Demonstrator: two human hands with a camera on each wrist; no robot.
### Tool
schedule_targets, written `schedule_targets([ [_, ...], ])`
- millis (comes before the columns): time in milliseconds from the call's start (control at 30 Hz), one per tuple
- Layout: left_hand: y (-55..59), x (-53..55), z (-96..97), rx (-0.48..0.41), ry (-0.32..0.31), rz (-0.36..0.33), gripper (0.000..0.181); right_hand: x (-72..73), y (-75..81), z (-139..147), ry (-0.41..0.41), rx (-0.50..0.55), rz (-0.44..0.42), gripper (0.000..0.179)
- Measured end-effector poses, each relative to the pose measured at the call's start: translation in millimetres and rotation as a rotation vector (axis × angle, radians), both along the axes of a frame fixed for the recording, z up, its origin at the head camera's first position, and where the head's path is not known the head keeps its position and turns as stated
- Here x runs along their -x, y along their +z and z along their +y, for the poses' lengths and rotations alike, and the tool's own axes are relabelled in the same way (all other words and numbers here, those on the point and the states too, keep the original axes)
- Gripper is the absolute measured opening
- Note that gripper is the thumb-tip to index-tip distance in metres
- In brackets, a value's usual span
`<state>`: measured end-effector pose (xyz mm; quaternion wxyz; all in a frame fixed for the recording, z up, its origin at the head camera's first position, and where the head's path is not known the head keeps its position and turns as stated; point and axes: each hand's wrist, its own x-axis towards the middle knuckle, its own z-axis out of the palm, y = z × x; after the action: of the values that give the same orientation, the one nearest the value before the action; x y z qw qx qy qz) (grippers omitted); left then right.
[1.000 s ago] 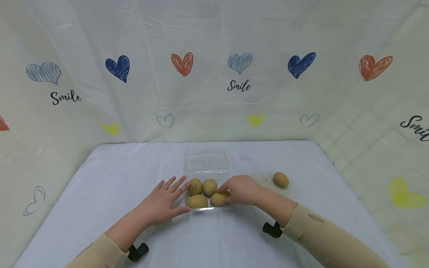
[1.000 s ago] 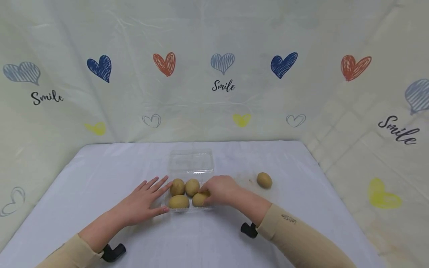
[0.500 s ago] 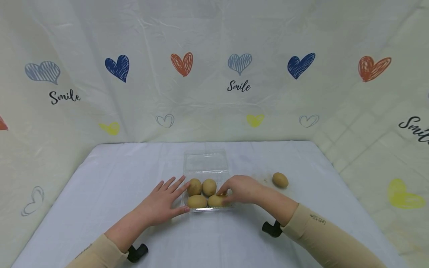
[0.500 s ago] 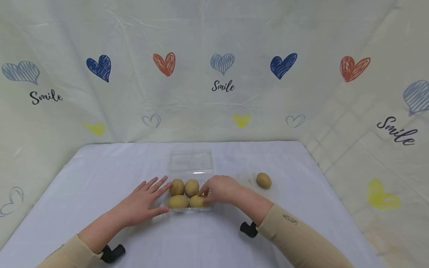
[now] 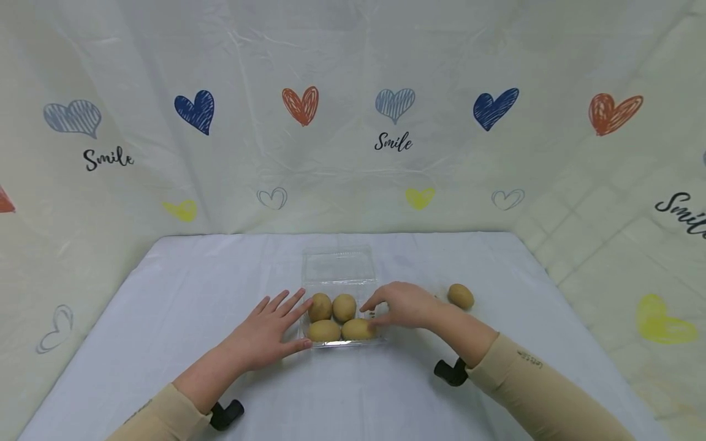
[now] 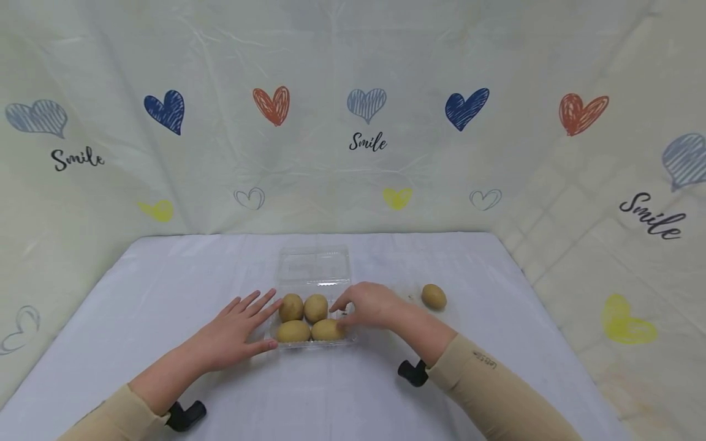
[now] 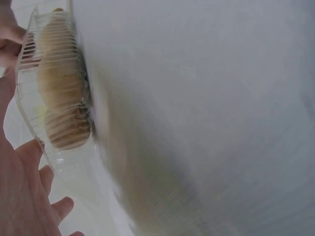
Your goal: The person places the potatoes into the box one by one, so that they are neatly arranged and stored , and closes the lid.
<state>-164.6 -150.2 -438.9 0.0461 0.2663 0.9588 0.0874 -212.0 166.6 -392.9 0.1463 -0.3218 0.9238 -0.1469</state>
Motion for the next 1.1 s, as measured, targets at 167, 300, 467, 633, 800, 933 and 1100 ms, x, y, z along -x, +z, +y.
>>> schedule_targets([
  [167, -0.4, 1.4, 0.4, 0.014, 0.001, -0.007, 0.086, 4.1, 5.9, 6, -0.037, 0.016, 0.015, 0.032],
  [300, -1.1, 2.3, 0.3, 0.011, -0.005, -0.008, 0.085, 8.4, 9.1, 15, -0.064, 0.018, 0.042, 0.034],
  [467, -2.5, 2.4, -0.5, 0.021, -0.007, 0.002, 0.085, 12.1, 14.5, 30, -0.112, 0.007, 0.077, 0.036],
  [633, -0.5, 1.2, -0.3, 0.009, -0.004, -0.01, 0.084, 13.8, 18.8, 53, -0.207, -0.001, 0.062, 0.038],
  [800, 0.5, 0.6, -0.5, 0.013, -0.011, -0.004, 0.085, 15.9, 19.4, 86, -0.272, -0.027, 0.053, 0.04],
  [933, 1.3, 0.4, -0.7, 0.019, -0.015, 0.008, 0.087, 16.6, 21.6, 116, -0.332, -0.041, 0.042, 0.041],
  [1100, 1.5, 0.3, -0.8, 0.02, -0.018, 0.011, 0.087, 13.1, 28.1, 145, -0.386, -0.042, 0.033, 0.041],
])
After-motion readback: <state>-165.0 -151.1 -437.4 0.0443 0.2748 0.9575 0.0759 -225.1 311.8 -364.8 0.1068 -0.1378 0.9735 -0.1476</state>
